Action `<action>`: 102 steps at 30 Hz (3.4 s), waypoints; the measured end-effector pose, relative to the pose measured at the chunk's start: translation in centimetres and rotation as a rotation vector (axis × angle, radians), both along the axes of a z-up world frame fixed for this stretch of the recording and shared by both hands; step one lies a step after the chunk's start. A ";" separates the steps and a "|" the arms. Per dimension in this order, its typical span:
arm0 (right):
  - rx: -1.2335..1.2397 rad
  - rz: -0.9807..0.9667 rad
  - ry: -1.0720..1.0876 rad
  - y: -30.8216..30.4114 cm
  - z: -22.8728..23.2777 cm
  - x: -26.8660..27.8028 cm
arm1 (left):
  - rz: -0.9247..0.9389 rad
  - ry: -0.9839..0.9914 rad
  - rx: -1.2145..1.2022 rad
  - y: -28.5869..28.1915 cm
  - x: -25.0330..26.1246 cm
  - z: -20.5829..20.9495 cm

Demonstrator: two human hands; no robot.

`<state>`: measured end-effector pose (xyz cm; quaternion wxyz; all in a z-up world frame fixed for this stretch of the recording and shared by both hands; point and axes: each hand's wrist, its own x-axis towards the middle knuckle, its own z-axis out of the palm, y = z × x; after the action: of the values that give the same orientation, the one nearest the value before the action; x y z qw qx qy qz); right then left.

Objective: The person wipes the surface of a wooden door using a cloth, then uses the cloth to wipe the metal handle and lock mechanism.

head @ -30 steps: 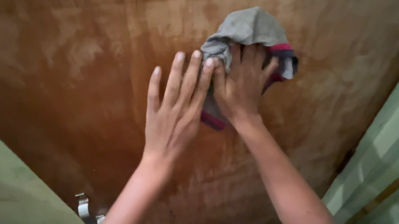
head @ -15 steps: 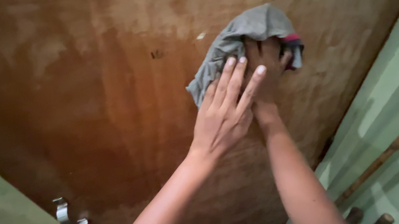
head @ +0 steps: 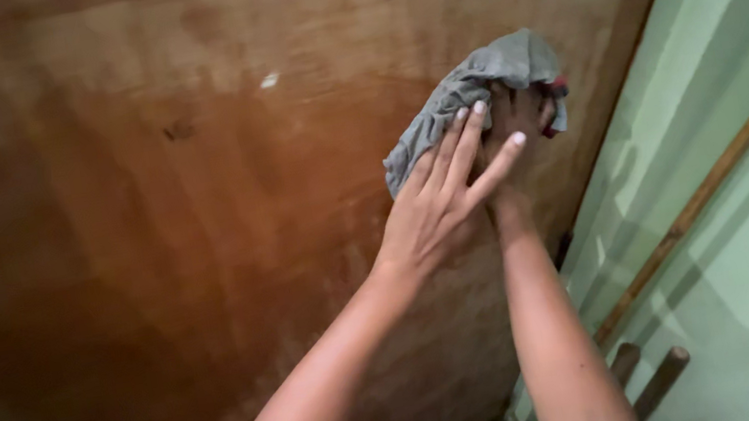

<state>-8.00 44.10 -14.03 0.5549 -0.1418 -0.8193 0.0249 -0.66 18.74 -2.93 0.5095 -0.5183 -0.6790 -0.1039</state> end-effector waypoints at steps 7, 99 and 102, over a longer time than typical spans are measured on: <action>0.224 -0.186 -0.255 4.1 -4.9 2.0 | 0.056 0.163 -0.087 5.2 -0.2 -1.1; -0.447 -0.138 0.165 -7.6 -28.0 0.1 | 0.370 0.363 -0.839 -5.6 -2.2 -16.9; -0.462 -0.139 0.139 -9.6 -28.2 0.0 | 0.367 0.345 -0.790 -7.4 -2.2 -16.8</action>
<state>-7.97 34.50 -42.27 0.5632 -0.3190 -0.7400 0.1829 -2.91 11.29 -19.71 0.3884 -0.5537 -0.6523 0.3420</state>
